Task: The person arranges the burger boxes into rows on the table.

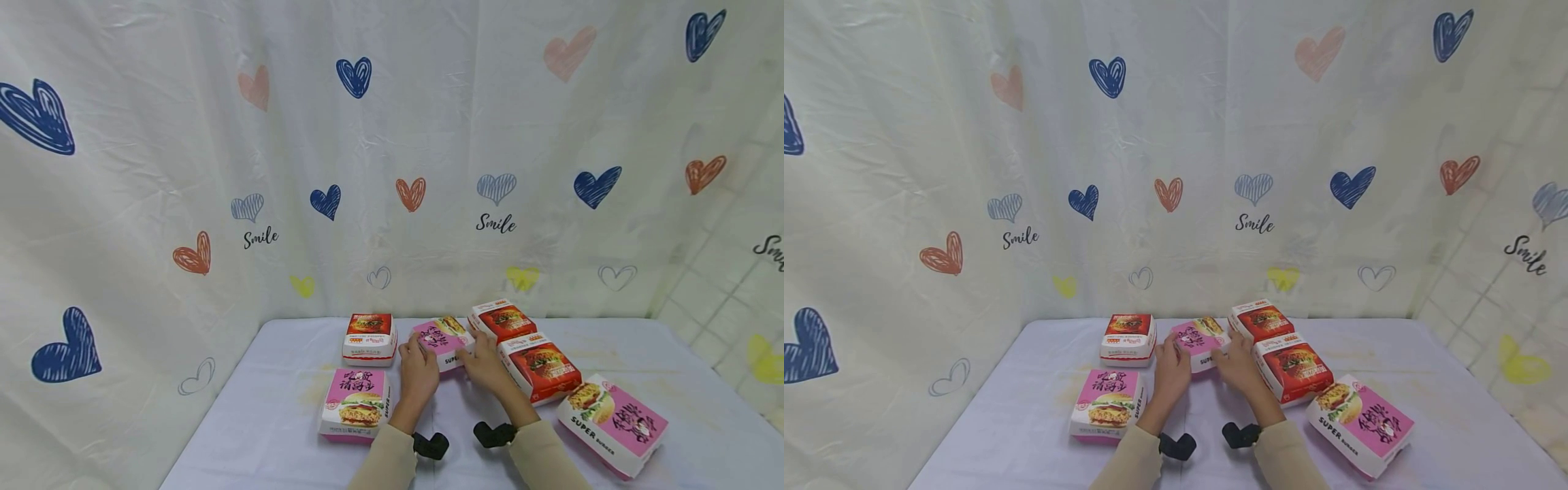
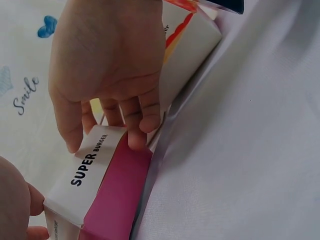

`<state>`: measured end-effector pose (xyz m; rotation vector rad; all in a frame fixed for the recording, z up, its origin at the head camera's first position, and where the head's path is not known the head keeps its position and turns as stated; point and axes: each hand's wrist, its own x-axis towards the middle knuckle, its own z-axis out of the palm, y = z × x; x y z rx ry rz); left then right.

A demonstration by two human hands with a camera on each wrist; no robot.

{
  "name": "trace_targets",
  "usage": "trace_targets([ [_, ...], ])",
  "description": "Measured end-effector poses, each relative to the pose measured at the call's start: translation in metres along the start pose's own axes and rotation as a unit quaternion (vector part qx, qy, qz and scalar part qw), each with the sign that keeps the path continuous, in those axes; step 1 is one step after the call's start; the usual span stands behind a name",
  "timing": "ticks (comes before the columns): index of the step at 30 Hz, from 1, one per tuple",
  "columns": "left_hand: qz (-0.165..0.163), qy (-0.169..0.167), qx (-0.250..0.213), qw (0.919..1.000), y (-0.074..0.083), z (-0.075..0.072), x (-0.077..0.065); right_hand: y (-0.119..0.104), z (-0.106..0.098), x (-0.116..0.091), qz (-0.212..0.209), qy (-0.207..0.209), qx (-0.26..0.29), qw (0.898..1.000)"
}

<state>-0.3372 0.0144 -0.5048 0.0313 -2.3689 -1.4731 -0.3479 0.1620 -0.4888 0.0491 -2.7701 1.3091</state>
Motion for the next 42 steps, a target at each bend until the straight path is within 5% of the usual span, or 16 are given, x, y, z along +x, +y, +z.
trace_targets([
  [22, -0.019, -0.004, -0.030, 0.9994, -0.0045, -0.0005, 0.0026, -0.0042, -0.0053, -0.0043, -0.009, -0.002, -0.024, 1.000],
  [42, -0.029, -0.006, -0.005, 0.9996, -0.0036, -0.0002, 0.0015, -0.0084, -0.0084, -0.0056, -0.016, 0.007, -0.025, 1.000],
])
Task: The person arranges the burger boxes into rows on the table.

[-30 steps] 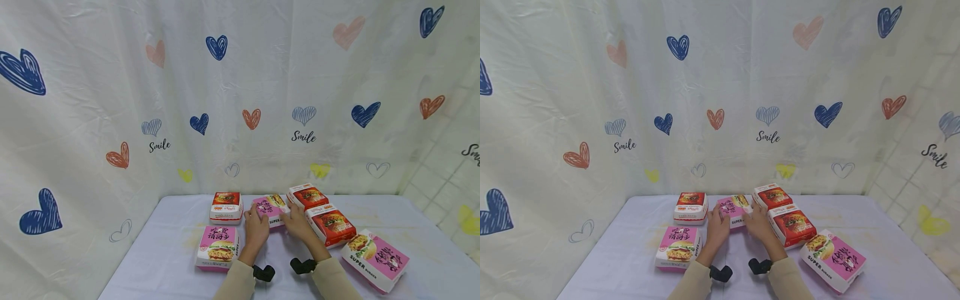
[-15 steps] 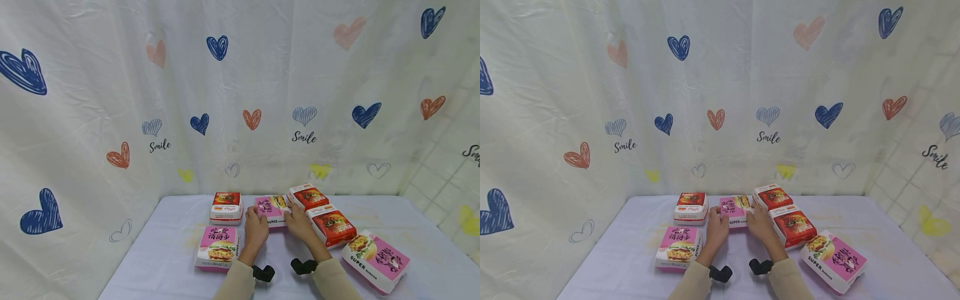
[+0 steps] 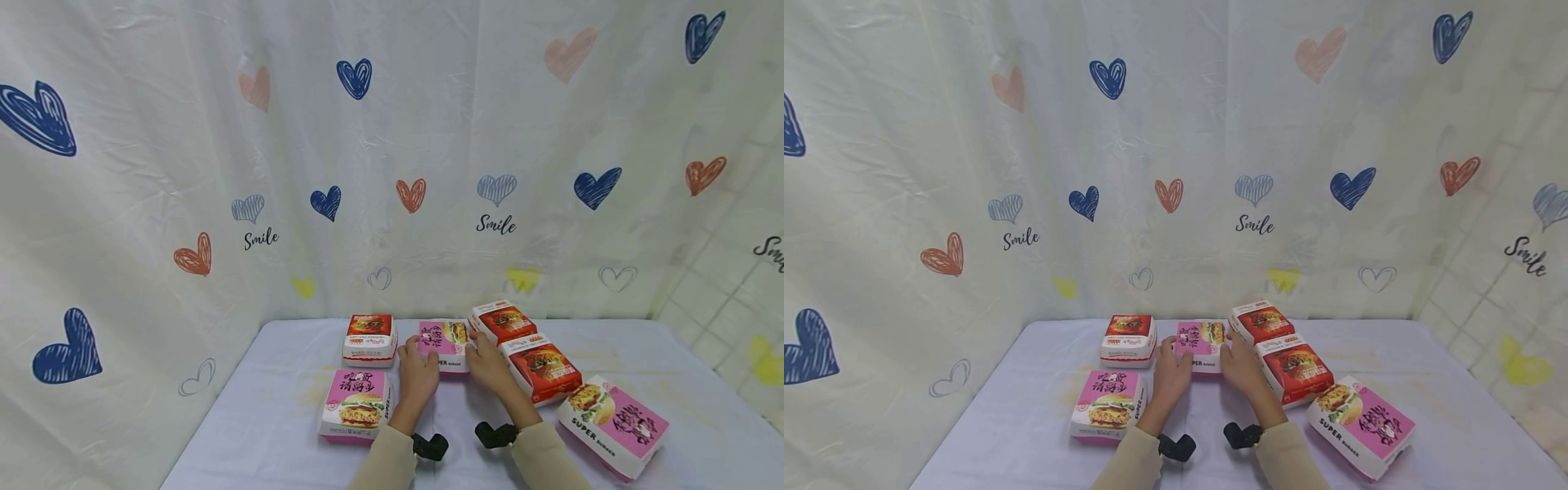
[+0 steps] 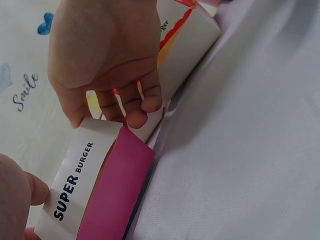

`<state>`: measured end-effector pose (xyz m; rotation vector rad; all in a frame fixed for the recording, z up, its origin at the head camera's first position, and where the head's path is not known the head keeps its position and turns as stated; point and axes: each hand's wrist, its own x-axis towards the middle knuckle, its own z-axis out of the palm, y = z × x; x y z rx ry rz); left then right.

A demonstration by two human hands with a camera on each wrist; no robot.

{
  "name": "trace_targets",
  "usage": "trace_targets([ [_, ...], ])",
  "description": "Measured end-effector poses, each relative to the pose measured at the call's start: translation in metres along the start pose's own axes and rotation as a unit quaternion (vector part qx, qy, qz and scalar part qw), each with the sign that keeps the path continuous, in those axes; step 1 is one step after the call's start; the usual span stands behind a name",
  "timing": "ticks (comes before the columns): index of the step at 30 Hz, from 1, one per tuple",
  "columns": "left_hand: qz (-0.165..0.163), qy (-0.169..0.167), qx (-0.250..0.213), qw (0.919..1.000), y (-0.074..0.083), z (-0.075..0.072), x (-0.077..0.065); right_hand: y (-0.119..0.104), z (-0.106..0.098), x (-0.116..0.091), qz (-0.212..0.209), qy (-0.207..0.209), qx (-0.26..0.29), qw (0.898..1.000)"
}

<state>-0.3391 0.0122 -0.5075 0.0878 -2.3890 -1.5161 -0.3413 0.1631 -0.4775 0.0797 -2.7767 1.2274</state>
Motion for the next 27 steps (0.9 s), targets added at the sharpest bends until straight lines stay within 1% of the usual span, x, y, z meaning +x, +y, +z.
trace_targets([
  [4, -0.005, 0.005, 0.001, 1.0000, 0.0005, 0.0003, -0.0004, -0.0004, 0.0000, -0.0001, 0.010, -0.005, 0.006, 1.000],
  [10, -0.003, 0.012, 0.007, 0.9999, 0.0016, -0.0005, -0.0011, -0.0003, 0.0004, 0.0008, 0.027, -0.007, 0.011, 1.000],
  [18, 0.006, 0.033, 0.052, 0.9981, 0.0041, 0.0013, -0.0037, 0.0009, 0.0018, 0.0042, 0.013, 0.010, 0.002, 1.000],
  [27, 0.012, 0.040, 0.076, 0.9962, 0.0065, 0.0000, -0.0057, 0.0003, 0.0014, 0.0048, 0.006, 0.001, -0.004, 1.000],
])
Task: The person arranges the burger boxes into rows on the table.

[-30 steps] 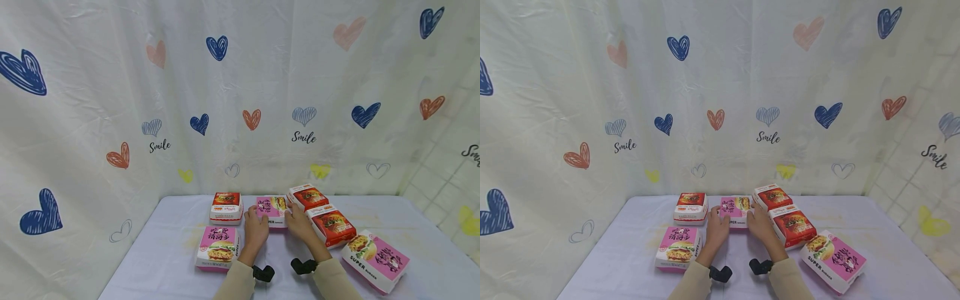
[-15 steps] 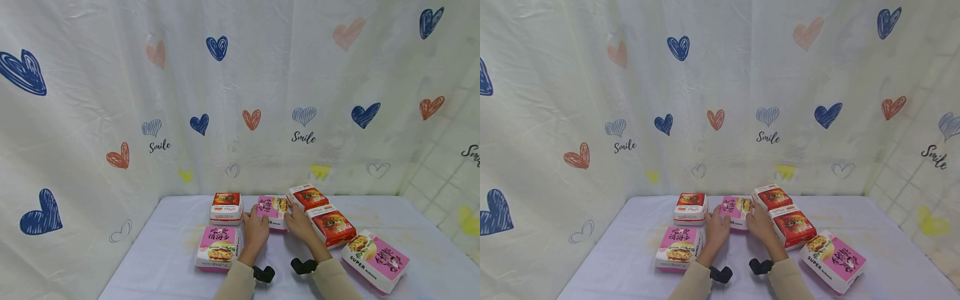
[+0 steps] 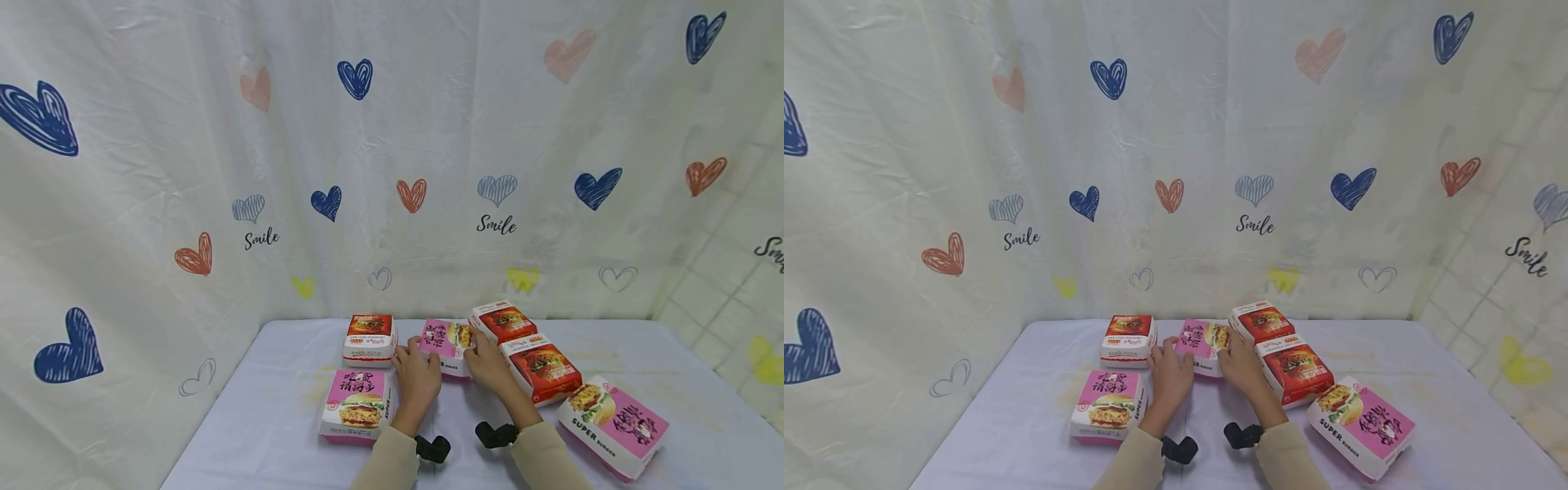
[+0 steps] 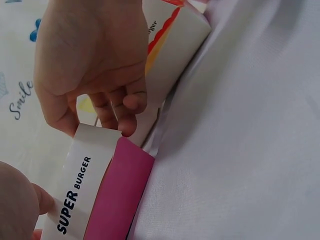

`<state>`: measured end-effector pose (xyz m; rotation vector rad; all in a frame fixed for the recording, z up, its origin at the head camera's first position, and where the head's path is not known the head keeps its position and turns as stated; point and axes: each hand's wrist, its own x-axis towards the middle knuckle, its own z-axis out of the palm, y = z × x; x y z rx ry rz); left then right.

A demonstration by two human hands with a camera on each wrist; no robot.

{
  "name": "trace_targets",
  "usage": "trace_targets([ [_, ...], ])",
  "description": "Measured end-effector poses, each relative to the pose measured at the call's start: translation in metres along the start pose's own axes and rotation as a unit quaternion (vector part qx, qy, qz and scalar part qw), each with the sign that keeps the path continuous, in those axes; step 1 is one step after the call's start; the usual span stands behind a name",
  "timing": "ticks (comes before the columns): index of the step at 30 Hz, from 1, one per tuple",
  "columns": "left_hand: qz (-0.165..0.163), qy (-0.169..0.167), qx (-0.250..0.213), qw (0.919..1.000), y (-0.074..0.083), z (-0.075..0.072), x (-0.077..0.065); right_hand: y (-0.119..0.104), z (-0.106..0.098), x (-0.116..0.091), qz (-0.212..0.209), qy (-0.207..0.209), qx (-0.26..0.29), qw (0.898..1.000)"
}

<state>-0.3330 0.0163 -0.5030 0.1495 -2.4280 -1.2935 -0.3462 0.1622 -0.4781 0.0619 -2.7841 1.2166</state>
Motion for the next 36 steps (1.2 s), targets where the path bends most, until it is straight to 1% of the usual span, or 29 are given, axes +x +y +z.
trace_targets([
  [8, -0.003, -0.005, 0.016, 0.9999, -0.0011, 0.0026, 0.0018, 0.0020, -0.0013, -0.0020, 0.006, -0.017, 0.006, 1.000],
  [14, 0.012, -0.003, 0.030, 0.9995, 0.0008, 0.0007, 0.0001, 0.0032, -0.0019, -0.0026, 0.008, -0.022, 0.003, 1.000],
  [18, 0.017, -0.004, 0.035, 0.9992, 0.0017, -0.0002, -0.0010, 0.0040, -0.0010, -0.0017, 0.000, -0.015, 0.001, 1.000],
  [22, 0.012, -0.010, 0.034, 0.9993, 0.0009, 0.0006, -0.0012, 0.0055, 0.0011, -0.0019, -0.009, -0.003, -0.003, 1.000],
  [26, 0.006, -0.015, 0.031, 0.9994, 0.0001, 0.0012, -0.0006, 0.0047, 0.0029, -0.0040, -0.004, 0.007, 0.000, 1.000],
  [31, 0.007, -0.006, 0.036, 0.9993, -0.0002, 0.0023, 0.0006, 0.0034, 0.0029, -0.0055, 0.000, 0.007, 0.009, 1.000],
  [36, 0.005, 0.000, 0.025, 0.9997, -0.0009, 0.0039, 0.0021, 0.0057, 0.0038, -0.0039, -0.008, 0.003, 0.021, 1.000],
])
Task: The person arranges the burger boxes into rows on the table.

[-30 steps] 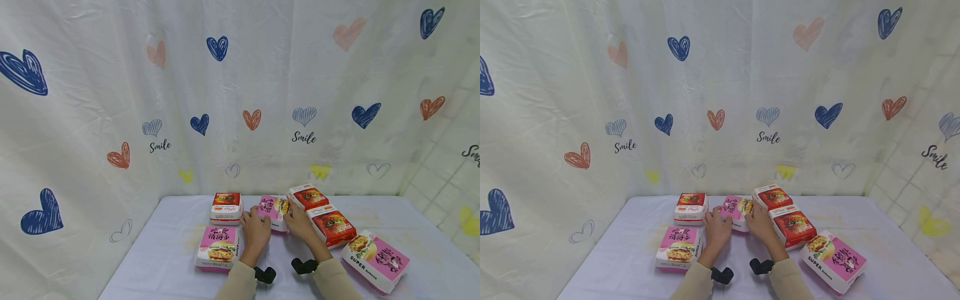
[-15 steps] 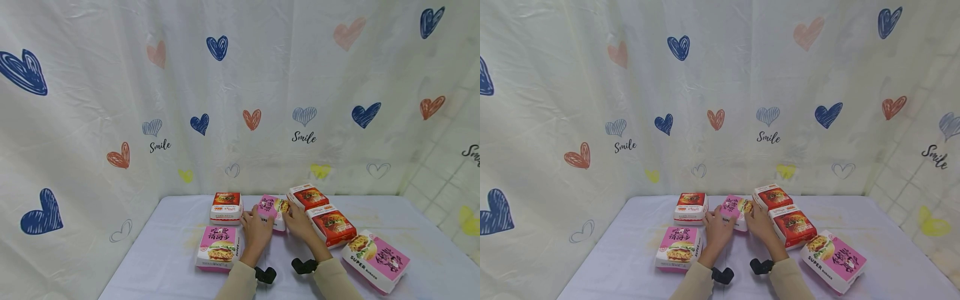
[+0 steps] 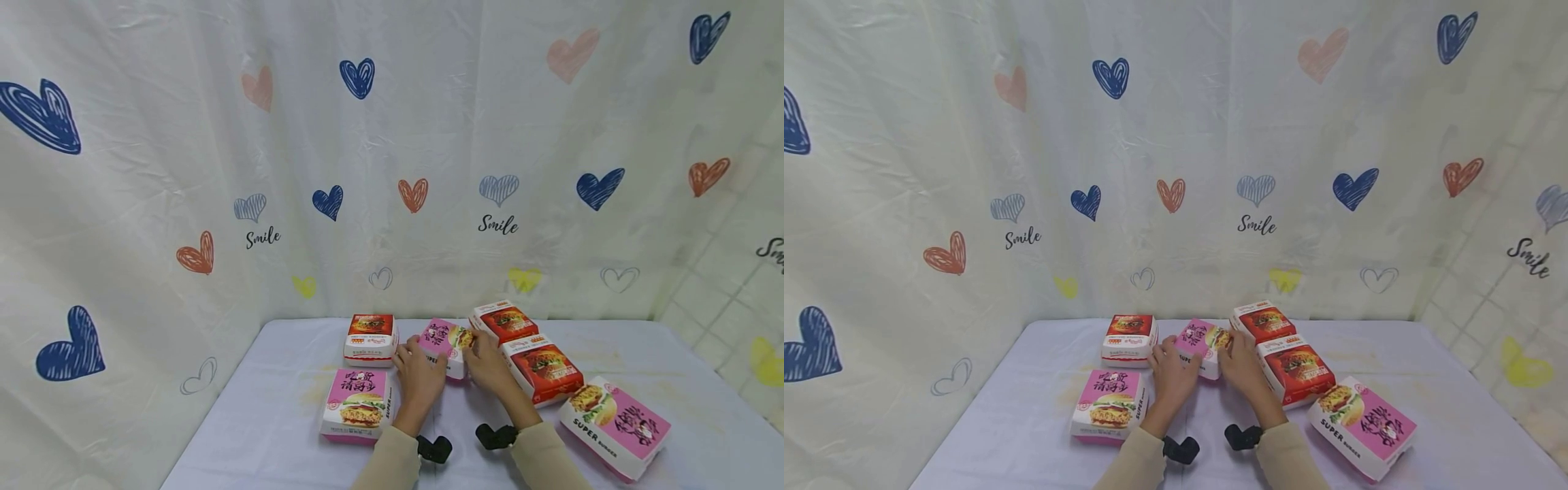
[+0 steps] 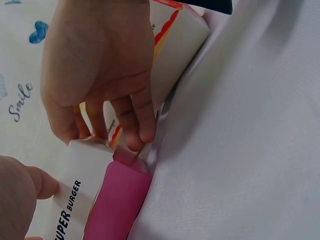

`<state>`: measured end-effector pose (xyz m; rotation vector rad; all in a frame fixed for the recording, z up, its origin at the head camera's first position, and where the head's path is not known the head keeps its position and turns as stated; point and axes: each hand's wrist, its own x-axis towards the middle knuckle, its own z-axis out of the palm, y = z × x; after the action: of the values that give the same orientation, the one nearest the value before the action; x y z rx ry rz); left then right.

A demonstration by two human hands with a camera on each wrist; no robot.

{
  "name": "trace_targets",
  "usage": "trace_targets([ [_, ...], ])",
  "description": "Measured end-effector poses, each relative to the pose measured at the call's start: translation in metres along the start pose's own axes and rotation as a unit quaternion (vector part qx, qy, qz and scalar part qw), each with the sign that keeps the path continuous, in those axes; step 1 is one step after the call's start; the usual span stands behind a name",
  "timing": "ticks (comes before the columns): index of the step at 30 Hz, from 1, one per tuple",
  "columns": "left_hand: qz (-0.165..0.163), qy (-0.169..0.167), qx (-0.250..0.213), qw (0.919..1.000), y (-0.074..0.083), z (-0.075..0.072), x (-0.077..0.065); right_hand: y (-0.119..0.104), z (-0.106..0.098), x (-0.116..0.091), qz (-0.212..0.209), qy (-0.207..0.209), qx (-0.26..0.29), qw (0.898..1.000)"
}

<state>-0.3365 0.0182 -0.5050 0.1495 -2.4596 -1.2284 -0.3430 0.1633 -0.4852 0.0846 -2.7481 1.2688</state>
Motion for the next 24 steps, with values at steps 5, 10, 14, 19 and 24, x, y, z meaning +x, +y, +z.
trace_targets([
  [5, 0.002, 0.004, -0.007, 1.0000, -0.0008, 0.0020, 0.0010, 0.0021, 0.0001, 0.0012, 0.008, -0.008, 0.012, 1.000],
  [10, -0.001, 0.002, -0.015, 0.9999, -0.0012, 0.0028, 0.0015, 0.0016, -0.0002, 0.0025, 0.016, -0.009, 0.000, 1.000],
  [14, 0.001, 0.002, -0.019, 0.9998, -0.0017, 0.0028, 0.0017, 0.0000, -0.0009, 0.0026, 0.026, -0.011, -0.009, 1.000],
  [19, 0.006, 0.003, -0.021, 0.9997, -0.0025, 0.0033, 0.0013, 0.0006, -0.0016, 0.0021, 0.026, -0.012, -0.011, 1.000],
  [24, 0.007, 0.001, -0.030, 0.9995, -0.0017, 0.0022, -0.0001, 0.0028, -0.0008, 0.0037, 0.021, -0.009, -0.007, 1.000],
])
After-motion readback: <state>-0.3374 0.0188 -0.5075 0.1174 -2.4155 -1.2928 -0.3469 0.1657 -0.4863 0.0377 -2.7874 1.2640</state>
